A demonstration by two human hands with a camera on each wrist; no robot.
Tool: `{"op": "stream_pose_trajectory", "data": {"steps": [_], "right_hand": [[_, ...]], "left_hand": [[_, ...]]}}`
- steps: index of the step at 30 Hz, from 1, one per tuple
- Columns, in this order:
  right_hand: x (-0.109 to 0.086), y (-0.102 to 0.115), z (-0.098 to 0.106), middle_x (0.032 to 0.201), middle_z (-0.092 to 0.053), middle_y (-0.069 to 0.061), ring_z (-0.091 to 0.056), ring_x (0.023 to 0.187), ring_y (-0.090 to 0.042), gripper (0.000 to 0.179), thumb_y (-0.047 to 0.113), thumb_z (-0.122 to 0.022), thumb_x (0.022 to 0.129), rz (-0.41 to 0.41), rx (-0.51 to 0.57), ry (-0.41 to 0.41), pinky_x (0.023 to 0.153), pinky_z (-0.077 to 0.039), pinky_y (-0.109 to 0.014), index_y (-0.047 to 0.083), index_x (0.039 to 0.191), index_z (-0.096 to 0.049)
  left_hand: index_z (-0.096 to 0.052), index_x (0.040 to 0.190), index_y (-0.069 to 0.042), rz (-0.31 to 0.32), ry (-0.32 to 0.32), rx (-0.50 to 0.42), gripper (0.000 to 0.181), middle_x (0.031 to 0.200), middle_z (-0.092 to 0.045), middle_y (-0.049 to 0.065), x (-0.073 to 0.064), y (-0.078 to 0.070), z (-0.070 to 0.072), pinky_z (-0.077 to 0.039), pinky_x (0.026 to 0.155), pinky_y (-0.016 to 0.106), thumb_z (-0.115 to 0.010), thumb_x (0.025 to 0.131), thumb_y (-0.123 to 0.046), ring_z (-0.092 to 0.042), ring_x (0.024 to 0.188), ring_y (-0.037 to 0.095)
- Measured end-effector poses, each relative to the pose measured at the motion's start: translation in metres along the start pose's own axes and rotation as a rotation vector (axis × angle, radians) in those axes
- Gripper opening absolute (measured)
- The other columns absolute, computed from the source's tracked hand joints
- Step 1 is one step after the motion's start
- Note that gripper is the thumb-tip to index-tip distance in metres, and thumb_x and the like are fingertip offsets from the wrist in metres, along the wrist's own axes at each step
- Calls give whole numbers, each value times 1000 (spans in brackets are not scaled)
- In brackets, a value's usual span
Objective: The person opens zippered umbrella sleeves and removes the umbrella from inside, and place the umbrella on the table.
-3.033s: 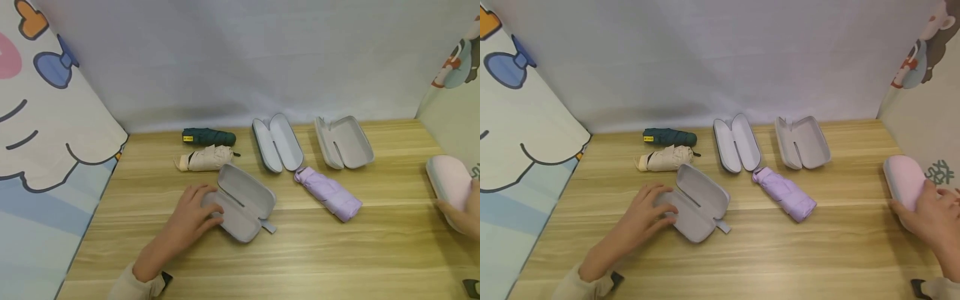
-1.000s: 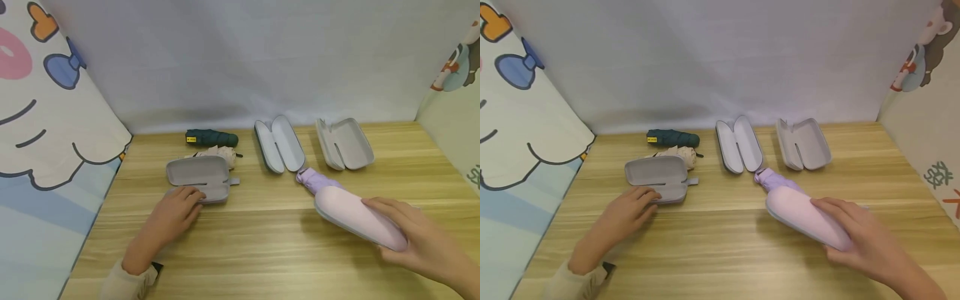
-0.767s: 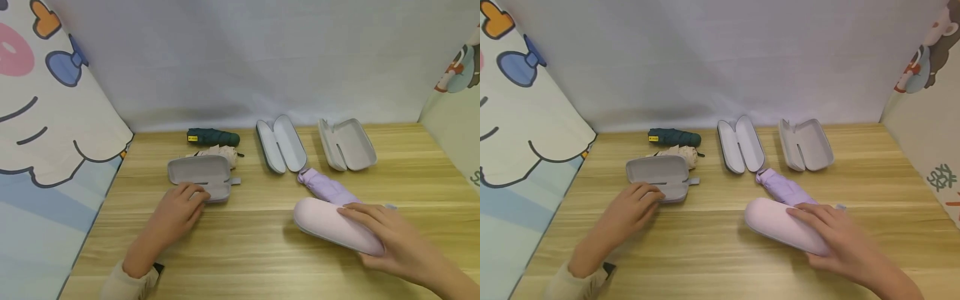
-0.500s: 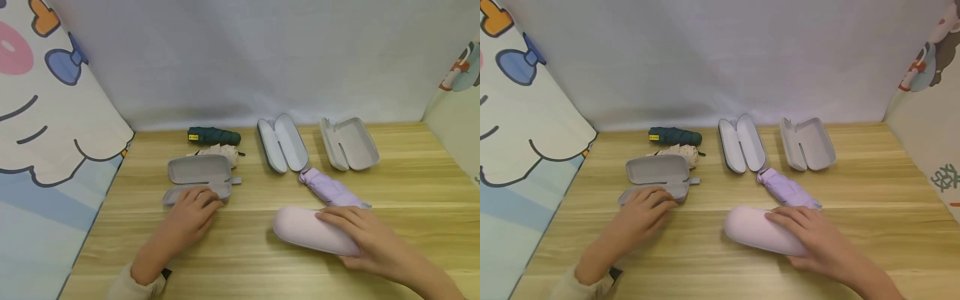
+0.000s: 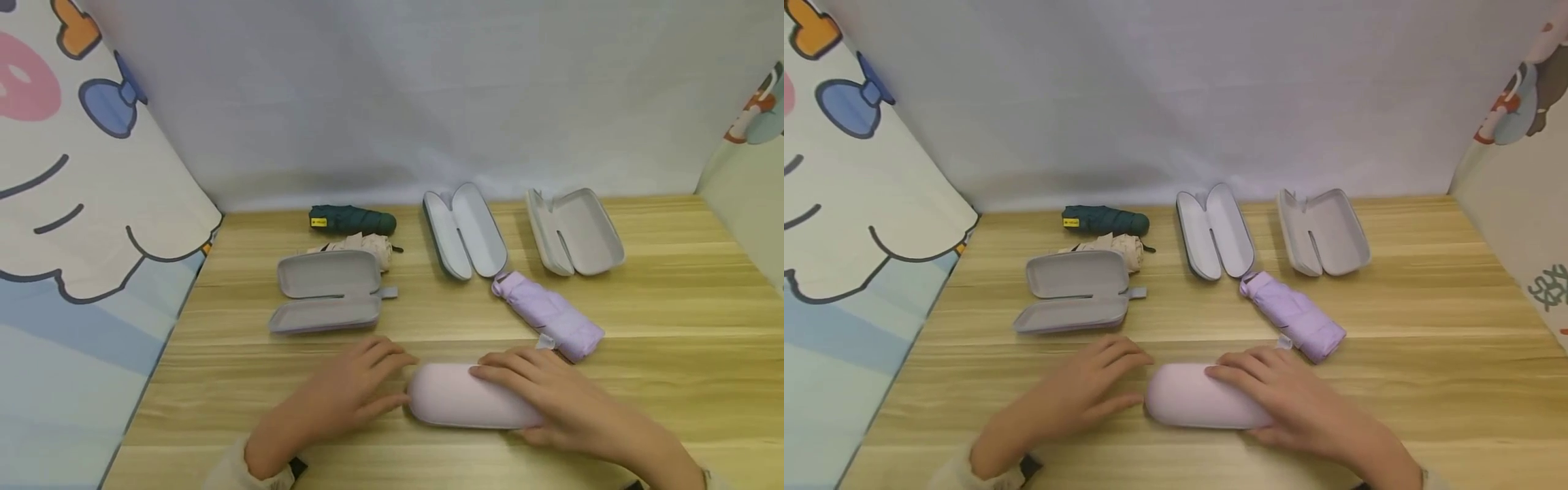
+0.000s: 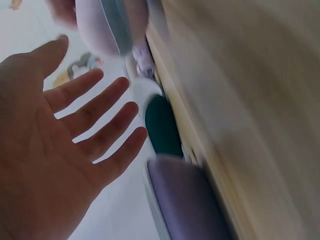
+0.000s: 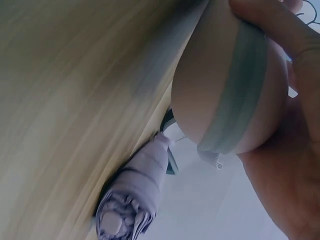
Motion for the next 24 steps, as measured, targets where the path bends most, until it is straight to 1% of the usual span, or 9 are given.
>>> {"op": "stream_pose_trajectory", "data": {"steps": [3, 6, 8, 11, 14, 16, 18, 21, 24], "right_hand": [[6, 4, -4, 149, -54, 13, -51, 133, -12, 102, 30, -94, 66, -5, 15, 9, 105, -41, -38, 28, 156, -46], [12, 7, -7, 149, -55, 12, -53, 132, -13, 100, 31, -94, 68, -9, 46, 12, 104, -45, -43, 27, 157, -46], [14, 6, -9, 149, -55, 11, -54, 131, -14, 100, 33, -95, 69, -16, 53, 11, 104, -48, -45, 26, 157, -47], [18, 3, -13, 149, -56, 8, -55, 132, -16, 101, 33, -96, 68, -29, 68, 4, 105, -49, -48, 23, 156, -48], [20, -2, -15, 149, -57, 4, -56, 132, -19, 98, 34, -96, 69, -37, 91, -14, 106, -47, -45, 20, 154, -50], [19, -7, -15, 149, -57, 3, -55, 134, -18, 90, 31, -94, 74, -53, 166, -30, 111, -44, -36, 18, 153, -52], [17, -14, -11, 147, -58, 2, -54, 135, -17, 77, 23, -90, 81, -74, 259, -78, 115, -39, -26, 16, 149, -55], [12, -28, 1, 139, -63, -1, -53, 135, -13, 58, 1, -82, 86, -105, 420, -208, 117, -32, -16, 13, 140, -63], [4, -39, 14, 127, -69, -5, -58, 129, -12, 53, -17, -73, 82, -109, 514, -363, 114, -39, -18, 8, 129, -69]], "left_hand": [[-56, 148, -16, 9, 61, -36, 59, 140, -60, -2, 4, -7, -10, -48, 111, 39, -60, 102, -54, -54, 133, 16], [-52, 152, -16, 23, 106, -22, 68, 142, -59, -1, 6, -10, -18, -47, 112, 40, -58, 100, -60, -54, 135, 17], [-50, 153, -14, 38, 124, -25, 71, 144, -58, 0, 8, -10, -22, -47, 113, 40, -59, 99, -60, -54, 135, 17], [-49, 153, -11, 72, 144, -52, 73, 146, -58, 4, 11, -8, -24, -46, 115, 40, -66, 98, -56, -54, 137, 19], [-50, 151, -8, 102, 158, -71, 73, 146, -58, 7, 15, -6, -24, -46, 116, 40, -72, 96, -50, -54, 138, 21], [-51, 148, -8, 112, 162, -79, 71, 144, -58, 7, 17, -6, -23, -47, 114, 39, -75, 95, -48, -55, 135, 20], [-53, 144, -8, 103, 155, -84, 69, 140, -58, 6, 18, -6, -22, -49, 111, 38, -78, 93, -47, -56, 131, 19], [-55, 138, -9, 73, 127, -79, 67, 134, -57, 5, 20, -8, -22, -51, 106, 36, -81, 90, -47, -55, 123, 17], [-55, 136, -9, 55, 107, -74, 67, 131, -56, 4, 21, -9, -22, -52, 103, 35, -84, 88, -46, -55, 118, 17]]}}
Point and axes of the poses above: each hand's wrist, its own x-axis towards the middle knuckle, its own z-axis out of the back of the hand, y = z × x, the point moved 7 cm from there along x, towards the middle knuckle
